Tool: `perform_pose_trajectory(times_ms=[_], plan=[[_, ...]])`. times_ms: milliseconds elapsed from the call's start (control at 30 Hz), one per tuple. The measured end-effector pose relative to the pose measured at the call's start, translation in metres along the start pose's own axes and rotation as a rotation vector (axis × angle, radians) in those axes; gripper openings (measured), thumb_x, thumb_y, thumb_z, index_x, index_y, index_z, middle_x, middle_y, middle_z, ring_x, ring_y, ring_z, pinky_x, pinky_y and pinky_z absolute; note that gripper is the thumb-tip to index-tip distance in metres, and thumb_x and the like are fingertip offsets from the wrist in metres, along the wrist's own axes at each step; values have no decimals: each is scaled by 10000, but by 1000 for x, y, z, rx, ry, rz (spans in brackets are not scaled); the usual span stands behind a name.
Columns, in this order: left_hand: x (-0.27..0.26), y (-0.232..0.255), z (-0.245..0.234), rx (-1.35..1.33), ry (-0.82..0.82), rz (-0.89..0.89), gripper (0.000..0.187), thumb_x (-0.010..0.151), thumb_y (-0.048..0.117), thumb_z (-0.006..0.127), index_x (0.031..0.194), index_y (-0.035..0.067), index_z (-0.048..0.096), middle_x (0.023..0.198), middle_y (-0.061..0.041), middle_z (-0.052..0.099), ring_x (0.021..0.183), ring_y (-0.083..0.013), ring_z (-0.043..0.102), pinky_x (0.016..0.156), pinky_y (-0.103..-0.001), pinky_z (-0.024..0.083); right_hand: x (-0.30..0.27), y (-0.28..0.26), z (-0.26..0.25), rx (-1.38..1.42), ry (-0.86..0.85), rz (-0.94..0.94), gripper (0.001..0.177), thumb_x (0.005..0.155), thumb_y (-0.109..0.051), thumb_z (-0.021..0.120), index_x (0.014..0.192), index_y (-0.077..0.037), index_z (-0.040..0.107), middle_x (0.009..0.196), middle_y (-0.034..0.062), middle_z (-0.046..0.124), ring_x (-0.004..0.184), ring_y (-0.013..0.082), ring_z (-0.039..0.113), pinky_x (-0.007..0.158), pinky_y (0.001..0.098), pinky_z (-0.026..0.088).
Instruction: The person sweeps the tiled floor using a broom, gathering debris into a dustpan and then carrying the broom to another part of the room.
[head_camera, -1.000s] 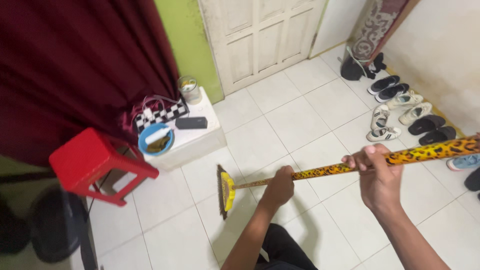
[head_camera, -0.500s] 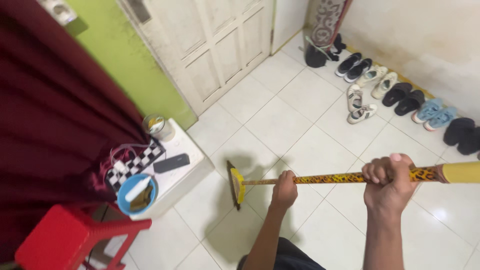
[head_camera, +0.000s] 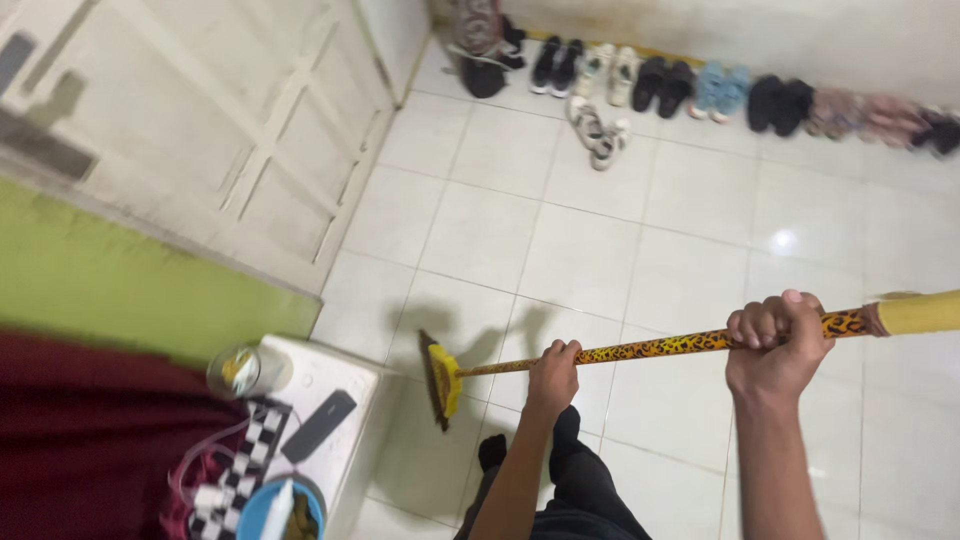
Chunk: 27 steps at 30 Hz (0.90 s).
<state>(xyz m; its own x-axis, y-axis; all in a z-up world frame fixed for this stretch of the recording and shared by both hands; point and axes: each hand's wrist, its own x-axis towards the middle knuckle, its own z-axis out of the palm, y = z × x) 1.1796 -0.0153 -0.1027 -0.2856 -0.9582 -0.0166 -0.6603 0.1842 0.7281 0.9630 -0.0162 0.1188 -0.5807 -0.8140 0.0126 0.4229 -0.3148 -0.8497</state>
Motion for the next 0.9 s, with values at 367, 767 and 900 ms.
perform_pose_trajectory(times_ms=[367, 767, 900], plan=[[-19, -26, -4, 124, -304, 61, 278, 867, -41, 606, 1115, 84, 589, 1079, -135, 594, 1050, -354, 624, 860, -484, 549, -70, -6, -58, -175, 34, 12, 338, 1016, -270, 569, 738, -153, 415, 643, 14, 414, 703, 184, 464, 850, 396, 478], [-23, -40, 64, 58, -379, -62, 360, 818, -95, 628, 1132, 80, 607, 1195, -130, 568, 1082, -359, 632, 921, -454, 557, -117, 49, -69, -85, 232, -235, 388, 1012, -200, 587, 712, -160, 345, 583, -20, 275, 532, 132, 295, 542, 334, 326], [-29, -13, 89, 33, -276, -84, 388, 844, -99, 610, 1203, 27, 535, 1347, -168, 499, 1133, -390, 609, 932, -466, 555, -111, 38, -79, -89, 319, -203, 447, 1049, -183, 567, 687, -154, 307, 575, -22, 260, 528, 122, 291, 550, 331, 334]])
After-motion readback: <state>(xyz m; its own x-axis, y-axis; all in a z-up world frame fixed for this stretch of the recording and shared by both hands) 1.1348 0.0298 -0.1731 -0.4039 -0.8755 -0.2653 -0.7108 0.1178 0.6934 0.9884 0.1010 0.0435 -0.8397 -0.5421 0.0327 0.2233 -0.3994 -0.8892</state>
